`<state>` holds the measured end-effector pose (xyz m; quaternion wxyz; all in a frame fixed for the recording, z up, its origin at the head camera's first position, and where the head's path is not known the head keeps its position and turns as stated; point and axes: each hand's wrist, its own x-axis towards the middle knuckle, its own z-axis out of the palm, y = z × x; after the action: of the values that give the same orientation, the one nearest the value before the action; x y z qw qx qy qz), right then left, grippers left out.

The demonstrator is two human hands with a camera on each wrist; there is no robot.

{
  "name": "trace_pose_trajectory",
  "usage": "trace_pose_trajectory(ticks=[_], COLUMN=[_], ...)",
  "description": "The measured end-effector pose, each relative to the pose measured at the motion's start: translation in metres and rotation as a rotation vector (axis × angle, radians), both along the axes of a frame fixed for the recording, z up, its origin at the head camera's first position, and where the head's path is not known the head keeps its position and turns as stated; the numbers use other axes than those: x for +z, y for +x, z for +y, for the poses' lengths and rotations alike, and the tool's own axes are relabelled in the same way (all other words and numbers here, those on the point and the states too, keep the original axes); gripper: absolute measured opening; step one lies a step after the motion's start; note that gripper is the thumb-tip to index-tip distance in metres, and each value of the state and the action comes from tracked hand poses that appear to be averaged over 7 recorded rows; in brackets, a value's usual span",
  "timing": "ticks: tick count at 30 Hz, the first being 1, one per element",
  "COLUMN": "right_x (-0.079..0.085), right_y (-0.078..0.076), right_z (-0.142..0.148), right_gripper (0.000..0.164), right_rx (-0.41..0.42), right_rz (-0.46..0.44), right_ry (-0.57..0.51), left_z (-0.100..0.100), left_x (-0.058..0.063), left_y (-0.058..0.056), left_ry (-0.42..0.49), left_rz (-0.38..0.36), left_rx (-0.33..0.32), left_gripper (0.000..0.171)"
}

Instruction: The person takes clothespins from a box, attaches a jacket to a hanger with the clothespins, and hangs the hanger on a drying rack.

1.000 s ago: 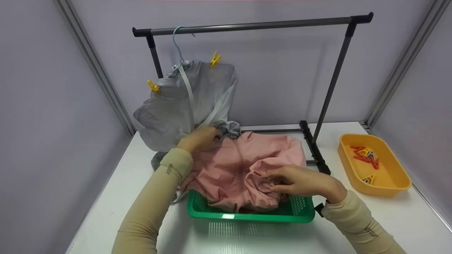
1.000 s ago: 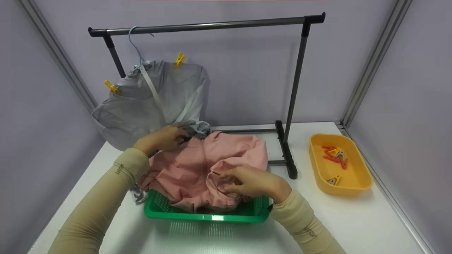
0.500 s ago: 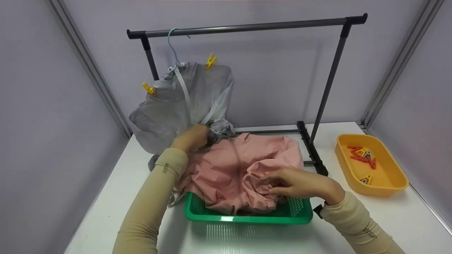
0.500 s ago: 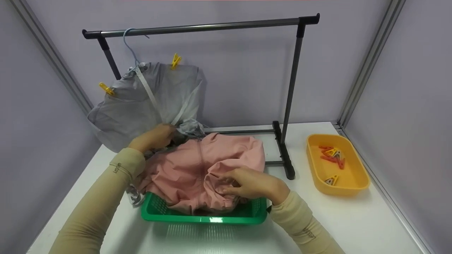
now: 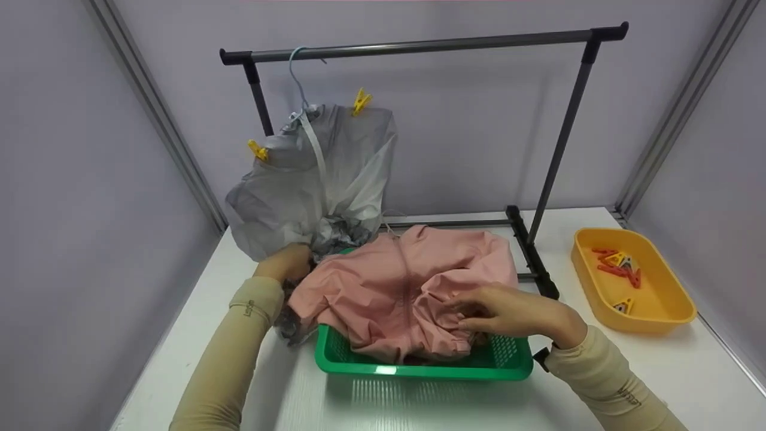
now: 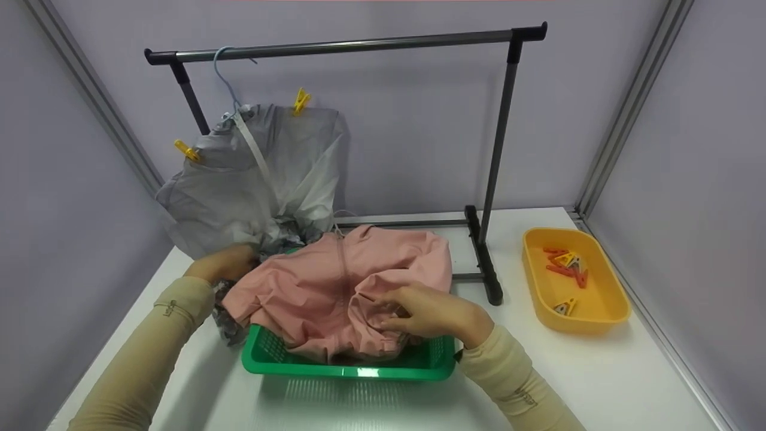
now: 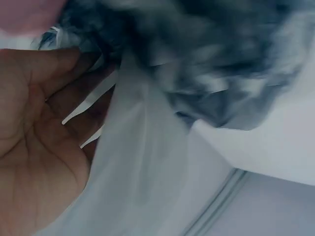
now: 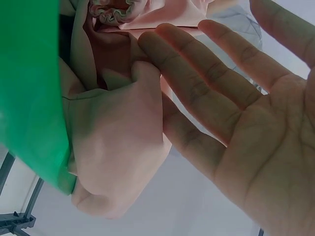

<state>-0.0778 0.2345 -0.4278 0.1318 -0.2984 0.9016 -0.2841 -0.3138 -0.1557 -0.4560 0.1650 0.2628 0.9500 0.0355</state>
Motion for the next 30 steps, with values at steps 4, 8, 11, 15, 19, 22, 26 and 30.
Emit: trace_pose_trajectory(ticks=[4,8,11,15,19,22,26,30], right_x=[-0.001,-0.002,-0.002,-0.002,-0.002,-0.002,0.0,0.001], right_y=[0.0,0.0,0.0,0.001,0.002,0.003,0.006,0.01], right_z=[0.001,0.001,0.001,0.001,0.002,0.002,0.005,0.008], right_gripper=[0.034,0.031,0.031,0.035,0.038,0.039,0.039,0.037], right_rx=[-0.007,-0.004,-0.006,-0.013,-0.014,-0.018,-0.029,-0.047], right_rz=[-0.003,-0.014,-0.024,-0.025,-0.016,-0.012,0.024,0.039], right_ry=[0.011,0.008,0.002,0.003,0.0,-0.003,-0.007,-0.025], left_z=[-0.006,-0.012,-0.02,-0.031,-0.042,-0.05,-0.062,-0.071], left_x=[-0.009,-0.012,-0.012,-0.01,-0.009,-0.009,-0.009,-0.014], left_y=[0.01,0.017,0.022,0.031,0.044,0.055,0.073,0.092], left_ry=[0.025,0.12,0.2,0.28,0.294,0.307,0.333,0.352], left_rz=[0.02,0.067,0.099,0.137,0.167,0.176,0.128,0.059], left_rx=[-0.065,-0.124,-0.155,-0.167,-0.143,-0.132,-0.131,-0.139], left_gripper=[0.022,0.017,0.013,0.013,0.017,0.019,0.019,0.012])
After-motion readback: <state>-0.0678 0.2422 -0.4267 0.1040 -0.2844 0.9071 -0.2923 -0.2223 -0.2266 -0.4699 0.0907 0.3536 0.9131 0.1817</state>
